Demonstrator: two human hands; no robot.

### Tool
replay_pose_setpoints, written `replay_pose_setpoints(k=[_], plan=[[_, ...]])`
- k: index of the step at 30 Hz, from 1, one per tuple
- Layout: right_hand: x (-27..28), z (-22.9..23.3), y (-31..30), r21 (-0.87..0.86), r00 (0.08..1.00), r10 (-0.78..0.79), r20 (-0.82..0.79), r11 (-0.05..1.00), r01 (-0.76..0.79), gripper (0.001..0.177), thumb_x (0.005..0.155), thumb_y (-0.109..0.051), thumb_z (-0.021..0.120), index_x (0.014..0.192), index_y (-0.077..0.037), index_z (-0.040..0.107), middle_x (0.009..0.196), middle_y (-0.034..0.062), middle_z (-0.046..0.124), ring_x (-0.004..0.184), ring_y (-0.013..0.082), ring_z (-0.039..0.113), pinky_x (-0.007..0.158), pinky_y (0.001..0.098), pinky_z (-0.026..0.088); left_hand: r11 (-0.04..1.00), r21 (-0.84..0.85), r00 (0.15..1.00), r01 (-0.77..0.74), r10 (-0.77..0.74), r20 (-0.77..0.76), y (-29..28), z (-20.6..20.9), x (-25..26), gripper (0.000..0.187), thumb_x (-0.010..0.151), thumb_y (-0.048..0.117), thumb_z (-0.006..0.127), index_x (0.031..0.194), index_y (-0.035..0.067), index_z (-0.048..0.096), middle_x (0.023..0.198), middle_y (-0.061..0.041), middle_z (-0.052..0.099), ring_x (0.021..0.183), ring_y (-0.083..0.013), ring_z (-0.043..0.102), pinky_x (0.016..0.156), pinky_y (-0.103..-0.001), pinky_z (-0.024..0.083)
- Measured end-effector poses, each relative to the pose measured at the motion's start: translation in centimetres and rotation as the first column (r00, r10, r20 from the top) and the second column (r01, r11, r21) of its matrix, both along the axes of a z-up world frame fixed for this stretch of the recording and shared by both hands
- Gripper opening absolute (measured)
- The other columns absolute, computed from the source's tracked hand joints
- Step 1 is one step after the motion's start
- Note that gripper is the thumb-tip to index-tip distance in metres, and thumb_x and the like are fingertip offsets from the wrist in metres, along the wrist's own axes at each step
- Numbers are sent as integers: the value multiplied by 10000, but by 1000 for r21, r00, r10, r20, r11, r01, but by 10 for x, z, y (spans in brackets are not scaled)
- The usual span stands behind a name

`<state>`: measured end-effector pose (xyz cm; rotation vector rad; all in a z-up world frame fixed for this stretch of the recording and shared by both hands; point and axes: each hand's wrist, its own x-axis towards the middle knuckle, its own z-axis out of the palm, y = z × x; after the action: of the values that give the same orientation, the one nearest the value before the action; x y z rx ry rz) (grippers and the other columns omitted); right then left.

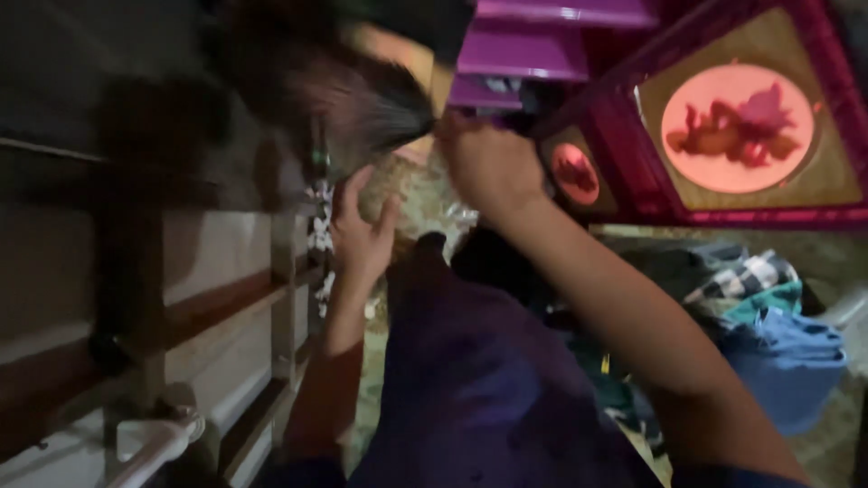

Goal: The person is cleaning a small, colorful cabinet by dusting its exterior and interior surfaces with a feather duster, opening and closing doors to reach all areas.

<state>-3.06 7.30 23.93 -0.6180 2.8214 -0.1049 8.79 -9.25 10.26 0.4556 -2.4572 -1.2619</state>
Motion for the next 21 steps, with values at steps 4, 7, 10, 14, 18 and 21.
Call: replay_pose_setpoints(k=[4, 7, 10, 14, 18, 21], plan=[[-12, -86, 81, 188, 993, -104, 48, 978, 94, 309, 963, -169, 526, 1217, -78, 676, 818, 181, 771, 761, 397, 775, 632, 539, 608, 989, 105, 989, 100, -110, 96, 0, -15, 11, 473, 989, 447, 715, 1320, 116, 645, 1226, -179, 695, 1181, -439, 646, 989, -557, 507], [13, -111, 129, 273, 869, -453, 199, 877, 395, 448, 962, -213, 593, 1299, 80, 558, 1091, 376, 694, 923, 530, 726, 760, 634, 585, 968, 175, 965, 181, -209, 159, -2, -35, 18, 399, 988, 296, 729, 1302, 63, 647, 1215, -231, 674, 1187, -464, 629, 998, -582, 488], [57, -123, 169, 117, 849, -522, 74, 850, 513, 361, 1009, -150, 571, 1250, 98, 672, 1039, 320, 722, 949, 492, 734, 784, 580, 607, 936, 188, 915, 296, -335, 227, 4, -40, 6, 379, 976, 248, 737, 1307, 82, 656, 1213, -218, 668, 1189, -448, 629, 1004, -558, 492], [132, -134, 209, -371, 585, -716, 382, 461, 806, 455, 1008, -383, 604, 1324, -62, 673, 1102, 291, 716, 1089, 493, 659, 889, 590, 528, 859, 136, 778, 493, -505, 373, 36, -26, -32, 399, 1005, 318, 700, 1344, 117, 637, 1275, -188, 655, 1206, -406, 635, 1013, -516, 500], [212, -96, 239, -489, 419, -804, 423, 186, 852, 593, 1006, -293, 621, 1518, -22, 497, 1326, 390, 588, 1243, 555, 546, 1028, 581, 488, 622, -6, 608, 783, -764, 215, 90, 0, -75, 370, 1012, 213, 694, 1327, 35, 622, 1217, -237, 642, 1165, -452, 628, 964, -538, 510], [276, -108, 263, -594, 269, -915, 301, 41, 804, 497, 1039, -236, 629, 1499, -67, 546, 1348, 353, 594, 1258, 517, 541, 1014, 567, 485, 399, -80, 407, 913, -895, 183, 151, 18, -104, 425, 982, 234, 720, 1361, 80, 604, 1265, -167, 609, 1188, -401, 623, 979, -501, 523]])
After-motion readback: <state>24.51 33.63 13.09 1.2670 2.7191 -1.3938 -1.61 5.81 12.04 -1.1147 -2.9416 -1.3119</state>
